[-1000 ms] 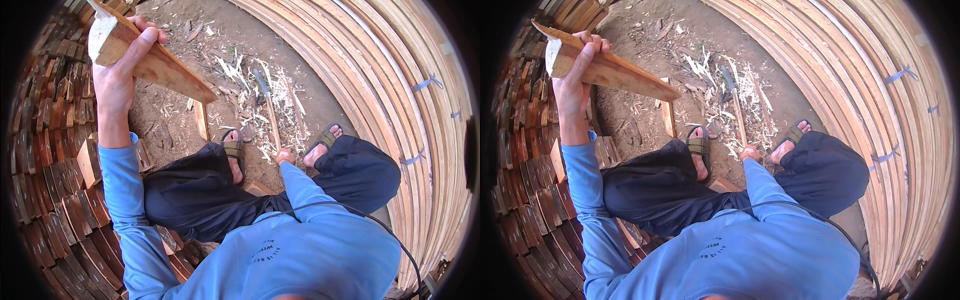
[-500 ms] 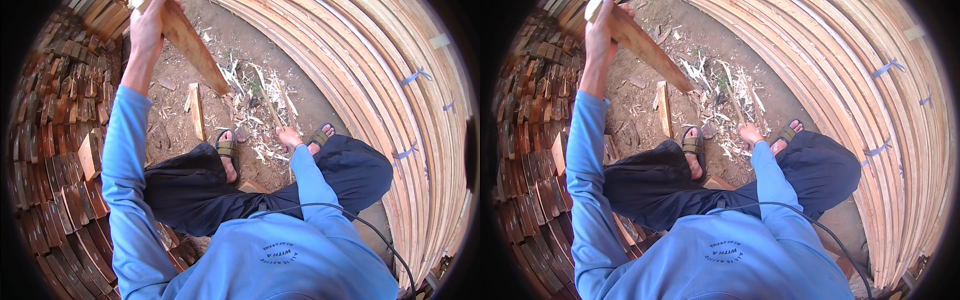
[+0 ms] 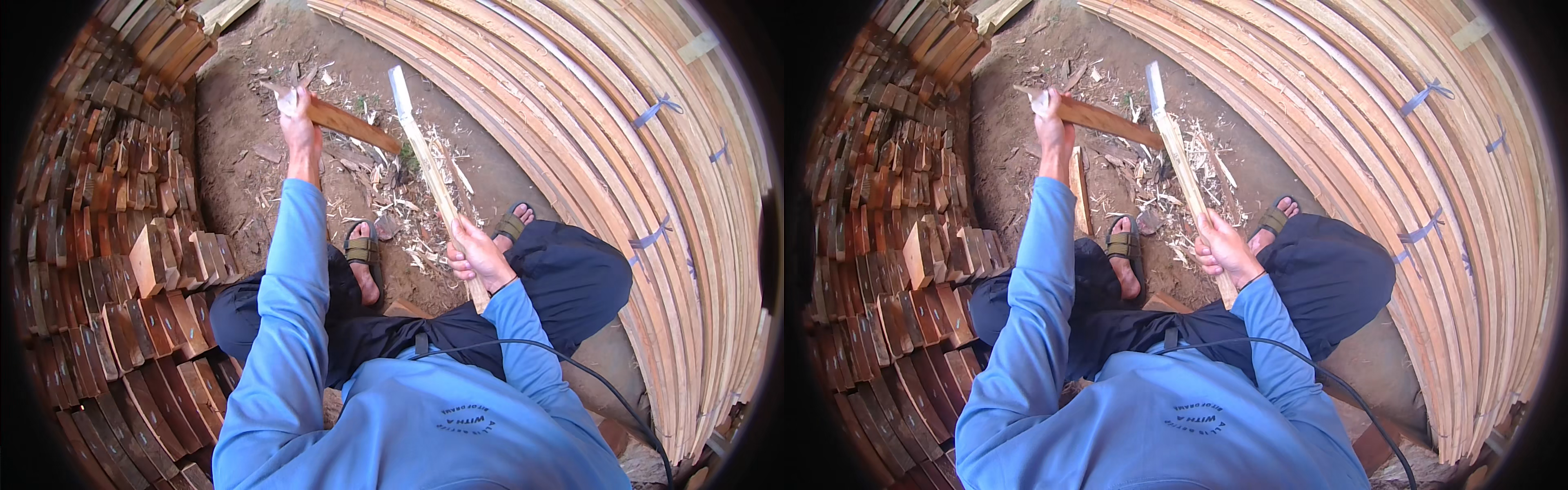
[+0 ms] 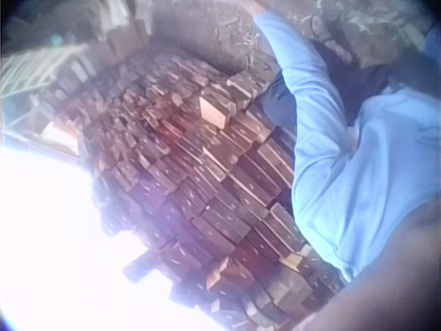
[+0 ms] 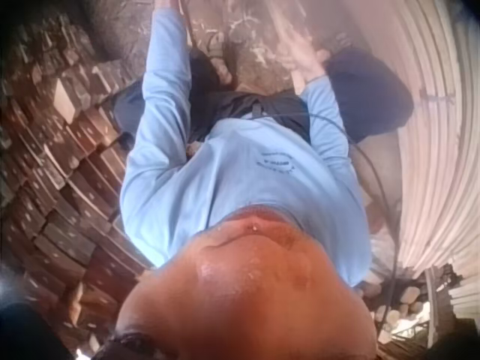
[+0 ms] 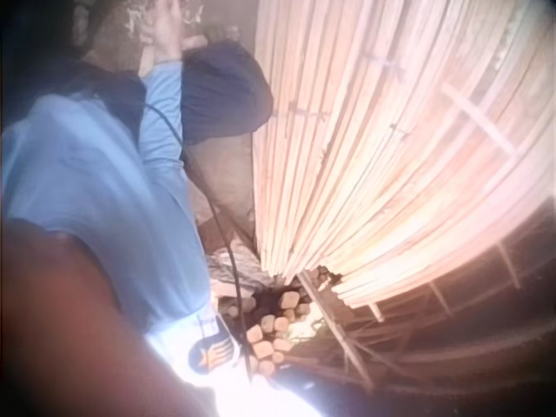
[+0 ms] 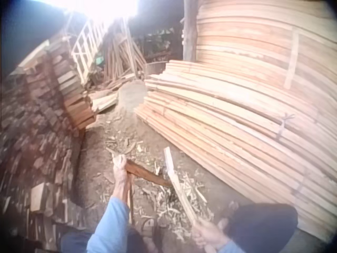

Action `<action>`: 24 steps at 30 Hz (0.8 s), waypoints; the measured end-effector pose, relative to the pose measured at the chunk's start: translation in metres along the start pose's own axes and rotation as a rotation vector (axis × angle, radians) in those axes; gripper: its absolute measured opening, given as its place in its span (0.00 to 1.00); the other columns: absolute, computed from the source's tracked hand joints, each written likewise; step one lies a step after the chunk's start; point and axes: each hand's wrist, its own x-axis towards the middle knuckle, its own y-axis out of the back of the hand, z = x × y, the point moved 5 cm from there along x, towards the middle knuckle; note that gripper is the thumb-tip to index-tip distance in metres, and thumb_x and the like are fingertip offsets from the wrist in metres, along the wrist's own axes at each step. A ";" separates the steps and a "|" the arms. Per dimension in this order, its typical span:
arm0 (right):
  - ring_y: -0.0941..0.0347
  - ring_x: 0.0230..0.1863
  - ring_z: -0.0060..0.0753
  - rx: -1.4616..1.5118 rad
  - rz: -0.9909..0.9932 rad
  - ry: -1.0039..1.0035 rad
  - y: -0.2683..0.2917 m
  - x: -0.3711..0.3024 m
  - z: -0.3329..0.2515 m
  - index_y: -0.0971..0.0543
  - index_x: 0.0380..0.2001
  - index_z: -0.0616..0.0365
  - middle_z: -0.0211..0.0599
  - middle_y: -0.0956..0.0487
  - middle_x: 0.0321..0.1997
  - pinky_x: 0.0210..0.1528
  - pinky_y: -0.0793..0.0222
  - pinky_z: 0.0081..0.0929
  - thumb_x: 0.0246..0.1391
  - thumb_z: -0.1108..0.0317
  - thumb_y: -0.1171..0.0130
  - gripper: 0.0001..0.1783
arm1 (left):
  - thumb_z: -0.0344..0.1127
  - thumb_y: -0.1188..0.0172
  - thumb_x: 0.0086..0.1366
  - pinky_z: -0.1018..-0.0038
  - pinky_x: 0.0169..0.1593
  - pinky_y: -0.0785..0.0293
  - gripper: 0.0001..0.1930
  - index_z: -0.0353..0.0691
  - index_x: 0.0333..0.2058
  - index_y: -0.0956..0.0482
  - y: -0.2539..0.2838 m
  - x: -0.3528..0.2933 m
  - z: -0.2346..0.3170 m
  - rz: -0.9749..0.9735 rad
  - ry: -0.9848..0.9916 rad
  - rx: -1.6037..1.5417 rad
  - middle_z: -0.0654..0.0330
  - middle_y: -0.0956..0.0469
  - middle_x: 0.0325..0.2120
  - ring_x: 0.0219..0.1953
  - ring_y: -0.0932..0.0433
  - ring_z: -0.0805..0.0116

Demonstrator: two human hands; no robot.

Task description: The person shaves thin layers off a piece of wood using a drawknife while sitting on the ground.

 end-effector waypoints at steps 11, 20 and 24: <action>0.17 0.37 0.58 -1.109 0.322 0.398 0.014 0.028 0.041 0.32 0.62 0.59 0.58 0.17 0.37 0.39 0.22 0.51 0.69 0.65 0.52 0.21 | 0.40 0.22 0.56 0.72 0.49 0.25 0.23 0.35 0.47 0.17 0.054 -0.009 0.008 0.062 0.234 0.834 0.59 0.15 0.41 0.43 0.19 0.71; 0.29 0.62 0.60 -1.066 0.224 0.373 -0.022 0.018 0.038 0.40 0.74 0.50 0.58 0.28 0.63 0.63 0.33 0.45 0.72 0.62 0.56 0.29 | 0.56 0.23 0.49 0.65 0.47 0.23 0.33 0.33 0.43 0.19 0.045 -0.005 0.034 0.204 0.056 1.360 0.53 0.16 0.37 0.37 0.18 0.60; 0.29 0.65 0.58 -1.022 0.259 0.294 -0.025 0.013 0.032 0.35 0.70 0.57 0.55 0.28 0.66 0.65 0.32 0.41 0.74 0.59 0.58 0.26 | 0.57 0.26 0.53 0.61 0.43 0.24 0.26 0.35 0.31 0.17 0.039 -0.023 0.034 0.177 -0.064 1.302 0.56 0.17 0.27 0.33 0.19 0.62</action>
